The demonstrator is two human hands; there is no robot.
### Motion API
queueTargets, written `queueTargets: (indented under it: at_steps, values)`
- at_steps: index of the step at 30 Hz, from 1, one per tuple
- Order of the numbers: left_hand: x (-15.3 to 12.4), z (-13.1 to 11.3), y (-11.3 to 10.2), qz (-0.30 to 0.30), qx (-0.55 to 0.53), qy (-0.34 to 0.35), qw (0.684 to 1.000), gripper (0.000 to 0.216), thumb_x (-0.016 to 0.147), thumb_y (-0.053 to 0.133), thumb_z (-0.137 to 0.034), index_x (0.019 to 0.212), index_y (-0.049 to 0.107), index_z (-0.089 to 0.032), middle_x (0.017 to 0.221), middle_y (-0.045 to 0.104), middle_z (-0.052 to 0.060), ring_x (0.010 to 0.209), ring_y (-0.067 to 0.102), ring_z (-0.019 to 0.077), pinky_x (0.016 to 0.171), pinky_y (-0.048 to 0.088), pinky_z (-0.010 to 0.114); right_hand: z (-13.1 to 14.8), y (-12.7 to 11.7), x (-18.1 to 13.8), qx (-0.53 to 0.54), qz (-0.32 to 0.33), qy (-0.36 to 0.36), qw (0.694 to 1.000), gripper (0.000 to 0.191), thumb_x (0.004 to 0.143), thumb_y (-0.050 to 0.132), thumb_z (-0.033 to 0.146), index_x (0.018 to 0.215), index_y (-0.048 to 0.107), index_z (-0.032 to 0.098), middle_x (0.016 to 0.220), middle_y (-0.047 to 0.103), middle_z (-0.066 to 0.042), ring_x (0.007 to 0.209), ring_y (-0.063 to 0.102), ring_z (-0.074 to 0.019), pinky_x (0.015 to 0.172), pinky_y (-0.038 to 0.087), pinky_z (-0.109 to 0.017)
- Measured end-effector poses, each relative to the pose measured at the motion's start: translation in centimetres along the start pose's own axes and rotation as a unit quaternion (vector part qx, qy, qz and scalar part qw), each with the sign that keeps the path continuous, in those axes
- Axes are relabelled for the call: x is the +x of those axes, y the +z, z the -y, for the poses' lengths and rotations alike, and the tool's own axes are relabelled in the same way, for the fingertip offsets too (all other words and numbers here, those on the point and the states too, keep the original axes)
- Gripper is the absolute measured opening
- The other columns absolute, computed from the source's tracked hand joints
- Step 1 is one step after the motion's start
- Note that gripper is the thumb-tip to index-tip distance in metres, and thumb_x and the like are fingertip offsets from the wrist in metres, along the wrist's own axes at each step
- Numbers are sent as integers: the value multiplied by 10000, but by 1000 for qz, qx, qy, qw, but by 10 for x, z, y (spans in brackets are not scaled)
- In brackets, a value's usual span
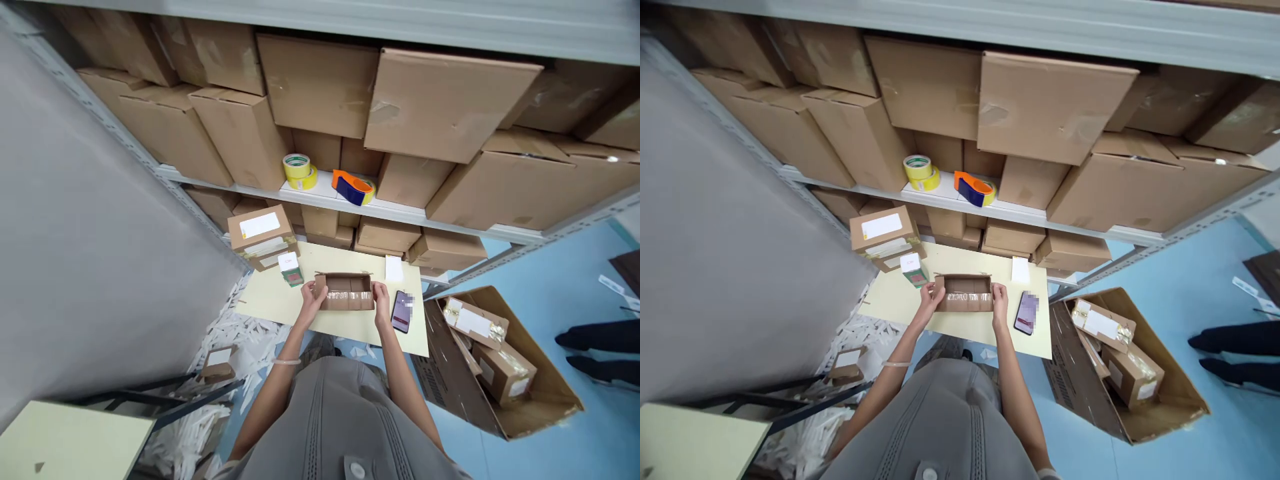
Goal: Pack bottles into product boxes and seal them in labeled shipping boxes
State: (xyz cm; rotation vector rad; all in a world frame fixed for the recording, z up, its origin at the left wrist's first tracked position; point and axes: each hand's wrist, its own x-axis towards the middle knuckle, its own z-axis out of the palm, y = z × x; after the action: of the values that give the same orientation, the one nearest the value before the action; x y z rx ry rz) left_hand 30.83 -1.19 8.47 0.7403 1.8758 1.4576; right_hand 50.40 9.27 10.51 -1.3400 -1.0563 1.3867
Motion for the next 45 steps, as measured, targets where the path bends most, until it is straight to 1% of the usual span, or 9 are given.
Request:
queueTargets:
  at_steps: [4, 9, 14, 19, 24, 29, 34, 40, 45]
  values:
    - [-28, 16, -11, -45, 14, 2, 999, 644, 750, 648, -582, 1185, 349, -212, 1227, 407, 125, 1224, 453, 262, 1055, 383, 424, 0, 16, -7, -23, 8, 17, 1000, 332, 691, 595, 526, 820, 619, 221, 923, 677, -23, 887, 600, -206, 797, 455, -305]
    - [-66, 23, -42, -117, 3, -34, 993, 646, 754, 654, -585, 1192, 344, -225, 1210, 422, 109, 1171, 487, 239, 971, 447, 384, 7, 46, -31, -52, 63, 5, 997, 269, 709, 601, 475, 813, 625, 228, 943, 691, -32, 926, 597, -219, 857, 445, -321]
    - [-87, 17, -80, -175, -47, -61, 982, 696, 723, 686, -599, 1201, 355, -217, 1154, 465, 105, 1079, 534, 235, 894, 465, 379, 17, 67, -58, -61, 153, -6, 986, 246, 728, 602, 433, 843, 654, 222, 967, 695, -34, 945, 599, -217, 874, 440, -324]
    - [-102, 2, -116, -193, -37, -57, 979, 708, 728, 706, -569, 1223, 346, -211, 1150, 453, 103, 1097, 515, 234, 881, 463, 364, 24, 87, -80, -65, 181, -30, 981, 281, 726, 617, 465, 841, 673, 214, 974, 709, -47, 944, 608, -221, 844, 453, -329]
    - [-133, -9, -162, -232, 1, -24, 972, 711, 757, 695, -524, 1266, 317, -202, 1232, 427, 121, 1187, 474, 250, 966, 430, 398, 19, 135, -117, -87, 212, -20, 973, 337, 705, 624, 474, 873, 673, 186, 986, 711, -39, 944, 615, -212, 829, 458, -323]
    - [-200, 10, -242, -325, 24, -24, 945, 675, 802, 654, -519, 1284, 311, -195, 1277, 421, 155, 1219, 469, 274, 1002, 416, 435, -4, 206, -200, -114, 310, -62, 942, 385, 737, 606, 506, 915, 676, 171, 1014, 712, -62, 979, 607, -218, 874, 448, -327]
    - [-296, 54, -343, -453, 21, -74, 888, 571, 817, 626, -490, 1218, 348, -192, 1253, 453, 146, 1226, 481, 271, 1035, 396, 460, -47, 269, -326, -154, 468, -41, 869, 479, 708, 627, 539, 987, 686, 155, 1074, 703, -103, 1032, 608, -250, 950, 437, -377]
    - [-391, 103, -439, -582, 28, -119, 804, 586, 767, 676, -365, 1218, 342, -198, 1296, 405, 136, 1279, 435, 263, 1099, 340, 452, -108, 305, -476, -177, 609, -85, 769, 565, 792, 566, 518, 1249, 601, 187, 1248, 626, -129, 1137, 573, -248, 975, 449, -393]
    - [-432, 129, -491, -600, -55, -163, 781, 485, 811, 605, -271, 1225, 367, -185, 1302, 455, 148, 1278, 468, 242, 1083, 368, 407, -137, 319, -544, -208, 647, -149, 718, 625, 848, 513, 485, 1410, 451, 218, 1416, 479, -125, 1281, 469, -245, 1084, 375, -432]
